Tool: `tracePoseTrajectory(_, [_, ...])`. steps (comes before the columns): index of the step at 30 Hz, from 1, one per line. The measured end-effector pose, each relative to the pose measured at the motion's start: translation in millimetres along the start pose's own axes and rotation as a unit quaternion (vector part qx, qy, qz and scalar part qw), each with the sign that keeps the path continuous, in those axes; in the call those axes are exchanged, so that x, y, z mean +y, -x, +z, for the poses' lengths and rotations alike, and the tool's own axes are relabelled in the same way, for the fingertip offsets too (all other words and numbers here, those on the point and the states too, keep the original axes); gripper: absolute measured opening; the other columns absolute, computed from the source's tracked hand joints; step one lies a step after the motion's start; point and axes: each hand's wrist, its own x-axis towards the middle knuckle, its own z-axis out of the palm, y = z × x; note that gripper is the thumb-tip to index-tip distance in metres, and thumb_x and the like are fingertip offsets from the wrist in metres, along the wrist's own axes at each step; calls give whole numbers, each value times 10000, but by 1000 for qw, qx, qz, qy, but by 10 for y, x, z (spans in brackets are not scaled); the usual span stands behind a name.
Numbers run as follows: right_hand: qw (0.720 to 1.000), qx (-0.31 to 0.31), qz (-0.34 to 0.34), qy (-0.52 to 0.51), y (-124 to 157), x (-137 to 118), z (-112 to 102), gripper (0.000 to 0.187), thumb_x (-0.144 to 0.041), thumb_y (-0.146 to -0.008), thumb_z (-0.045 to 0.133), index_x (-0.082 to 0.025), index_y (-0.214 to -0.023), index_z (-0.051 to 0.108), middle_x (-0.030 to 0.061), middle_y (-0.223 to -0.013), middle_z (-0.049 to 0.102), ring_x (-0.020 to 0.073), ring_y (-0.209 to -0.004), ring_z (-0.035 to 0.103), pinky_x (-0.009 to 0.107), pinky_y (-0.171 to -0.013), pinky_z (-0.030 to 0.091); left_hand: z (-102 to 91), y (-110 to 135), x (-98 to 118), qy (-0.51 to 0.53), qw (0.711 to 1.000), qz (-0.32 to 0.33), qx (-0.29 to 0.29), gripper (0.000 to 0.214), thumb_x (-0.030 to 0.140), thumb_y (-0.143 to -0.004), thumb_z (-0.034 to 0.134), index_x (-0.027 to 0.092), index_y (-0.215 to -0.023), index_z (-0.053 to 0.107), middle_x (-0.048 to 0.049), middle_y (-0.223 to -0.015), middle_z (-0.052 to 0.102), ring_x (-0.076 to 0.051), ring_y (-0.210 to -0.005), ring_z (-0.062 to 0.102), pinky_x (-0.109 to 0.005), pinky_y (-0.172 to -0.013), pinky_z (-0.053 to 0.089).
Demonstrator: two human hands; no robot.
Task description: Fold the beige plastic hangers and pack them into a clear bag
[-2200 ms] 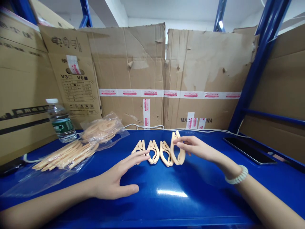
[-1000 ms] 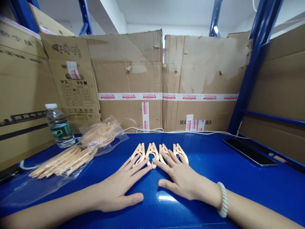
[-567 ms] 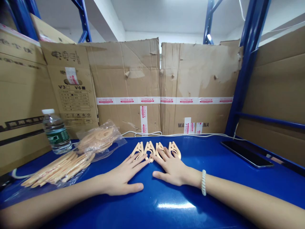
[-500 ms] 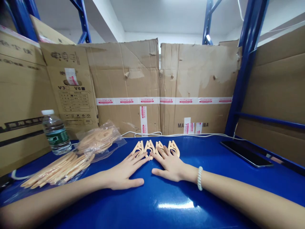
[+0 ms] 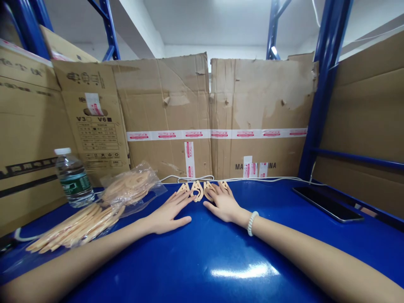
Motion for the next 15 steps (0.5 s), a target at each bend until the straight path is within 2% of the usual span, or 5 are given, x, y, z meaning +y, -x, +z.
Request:
tracePoseTrajectory(2, [999, 9, 50, 8, 29, -1, 21, 661, -633, -900, 290, -243, -1430, 346, 149, -1518, 237, 379, -1405, 97, 599, -1075, 137, -5, 20, 26, -22, 999, 8, 25, 607, 534, -900, 416, 232, -1422, 349, -120, -1514, 288, -285, -1408, 206, -522, -1136, 140])
tracePoseTrajectory(4, [997, -9, 72, 6, 46, -2, 34, 661, -639, -899, 280, -259, -1438, 328, 158, -1516, 232, 385, -1401, 114, 614, -1052, 177, -19, 36, 55, -46, 998, 20, 48, 533, 472, -904, 438, 216, -1372, 430, -128, -1483, 354, -284, -1389, 259, -509, -1136, 157])
tracePoseTrajectory(7, [997, -40, 68, -4, 47, -3, 39, 654, -628, -908, 264, -257, -1445, 314, 161, -1510, 246, 362, -1399, 155, 598, -1051, 200, -38, 55, 86, -67, 995, 37, 71, 462, 389, -889, 475, 206, -1313, 495, -126, -1439, 423, -288, -1361, 311, -494, -1131, 184])
tracePoseTrajectory(10, [996, -52, 72, -11, 28, 1, 37, 656, -629, -907, 268, -256, -1443, 319, 157, -1519, 227, 362, -1405, 126, 607, -1049, 192, -41, 69, 99, -95, 991, 44, 85, 438, 340, -876, 486, 183, -1284, 516, -134, -1407, 459, -299, -1331, 356, -492, -1122, 205])
tracePoseTrajectory(15, [995, -72, 73, -16, -9, 26, 62, 638, -617, -905, 287, -270, -1439, 326, 139, -1530, 209, 355, -1410, 105, 616, -1053, 172, -62, 70, 115, -231, 962, 53, 133, 437, 285, -864, 495, 130, -1272, 509, -150, -1374, 490, -306, -1287, 404, -499, -1103, 224])
